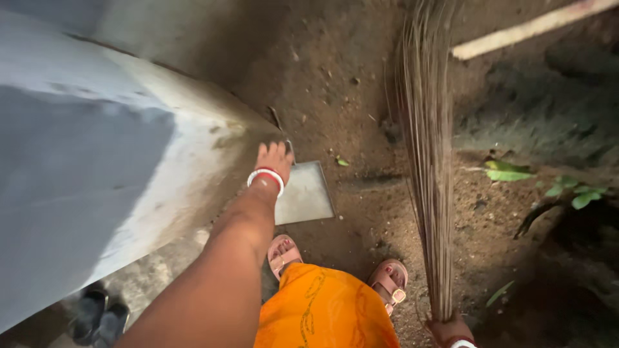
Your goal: The person sweeps dirt and debris from an outdoor ground surface into a dustpan using a broom.
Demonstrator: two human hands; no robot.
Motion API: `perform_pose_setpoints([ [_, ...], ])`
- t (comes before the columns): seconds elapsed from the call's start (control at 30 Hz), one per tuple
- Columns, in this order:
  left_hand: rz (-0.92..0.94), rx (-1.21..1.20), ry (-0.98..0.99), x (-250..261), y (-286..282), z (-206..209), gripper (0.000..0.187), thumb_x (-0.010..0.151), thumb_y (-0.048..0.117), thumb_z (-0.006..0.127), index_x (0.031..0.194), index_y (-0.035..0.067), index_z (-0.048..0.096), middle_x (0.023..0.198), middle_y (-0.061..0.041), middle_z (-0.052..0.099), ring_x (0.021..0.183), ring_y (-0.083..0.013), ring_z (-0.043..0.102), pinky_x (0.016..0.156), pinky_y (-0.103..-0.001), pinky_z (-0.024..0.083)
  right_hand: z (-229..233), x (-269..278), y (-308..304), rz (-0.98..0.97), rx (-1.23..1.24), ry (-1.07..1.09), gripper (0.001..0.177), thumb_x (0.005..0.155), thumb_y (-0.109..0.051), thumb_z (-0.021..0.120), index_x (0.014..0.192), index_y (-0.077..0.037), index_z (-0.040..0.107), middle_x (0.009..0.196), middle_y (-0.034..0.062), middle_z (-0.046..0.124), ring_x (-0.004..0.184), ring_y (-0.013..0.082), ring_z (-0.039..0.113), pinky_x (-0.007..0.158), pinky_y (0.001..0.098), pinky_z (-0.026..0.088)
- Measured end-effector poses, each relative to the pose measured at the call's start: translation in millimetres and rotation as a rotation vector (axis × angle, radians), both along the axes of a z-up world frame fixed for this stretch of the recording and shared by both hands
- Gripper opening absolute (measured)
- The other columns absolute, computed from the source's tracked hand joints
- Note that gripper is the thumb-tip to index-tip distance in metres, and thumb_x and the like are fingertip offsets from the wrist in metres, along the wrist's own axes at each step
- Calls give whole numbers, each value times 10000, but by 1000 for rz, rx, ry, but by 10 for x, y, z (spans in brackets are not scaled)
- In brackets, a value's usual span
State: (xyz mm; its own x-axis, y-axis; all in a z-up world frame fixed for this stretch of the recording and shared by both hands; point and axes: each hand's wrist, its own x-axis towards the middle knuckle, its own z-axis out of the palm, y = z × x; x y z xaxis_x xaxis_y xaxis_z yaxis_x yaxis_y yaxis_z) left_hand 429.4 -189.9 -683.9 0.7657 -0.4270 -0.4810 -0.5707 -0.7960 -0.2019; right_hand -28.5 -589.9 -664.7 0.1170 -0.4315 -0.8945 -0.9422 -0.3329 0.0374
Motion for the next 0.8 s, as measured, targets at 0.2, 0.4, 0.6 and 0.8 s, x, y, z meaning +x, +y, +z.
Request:
perform_pose_setpoints([
  [0.2, -124, 195, 110, 222, -60, -987, 463, 1014, 289, 457, 1455, 197, 560, 1613, -155, 369, 1498, -340, 290, 1183, -670, 105, -642, -507, -20, 152, -135, 81, 854, 676, -358, 924, 1400, -82, 565, 1246, 259, 698, 1176, 408, 680, 991, 456, 553],
  [0.4, -231, 439, 112, 333, -80, -1408, 527, 1001, 341, 441, 1527, 304, 441, 1691, -121, 156, 1556, -326, 91, 1145, -698, -67, -1024, -926, 125, 71, -94, -54, 801, 654, -298, 874, 1365, -72, 582, 1162, 241, 765, 1129, 392, 727, 975, 454, 565],
  [0.6, -271, 538, 170, 437, -89, -1498, 459, 1069, 413, 364, 1463, 273, 554, 1709, -84, 158, 1582, -323, 61, 1143, -716, -96, -1016, -990, 110, -97, 37, -138, 749, 665, -198, 865, 1336, -46, 571, 1006, 220, 789, 930, 328, 781, 843, 451, 599],
  [0.8, -256, 475, 224, 440, -79, -1364, 424, 1047, 382, 431, 1407, 268, 624, 1675, -151, 294, 1583, -332, 115, 1130, -709, -142, -981, -908, -38, -404, 222, -269, 918, 667, -83, 873, 1472, -139, 435, 976, 244, 730, 801, 275, 706, 691, 444, 574],
])
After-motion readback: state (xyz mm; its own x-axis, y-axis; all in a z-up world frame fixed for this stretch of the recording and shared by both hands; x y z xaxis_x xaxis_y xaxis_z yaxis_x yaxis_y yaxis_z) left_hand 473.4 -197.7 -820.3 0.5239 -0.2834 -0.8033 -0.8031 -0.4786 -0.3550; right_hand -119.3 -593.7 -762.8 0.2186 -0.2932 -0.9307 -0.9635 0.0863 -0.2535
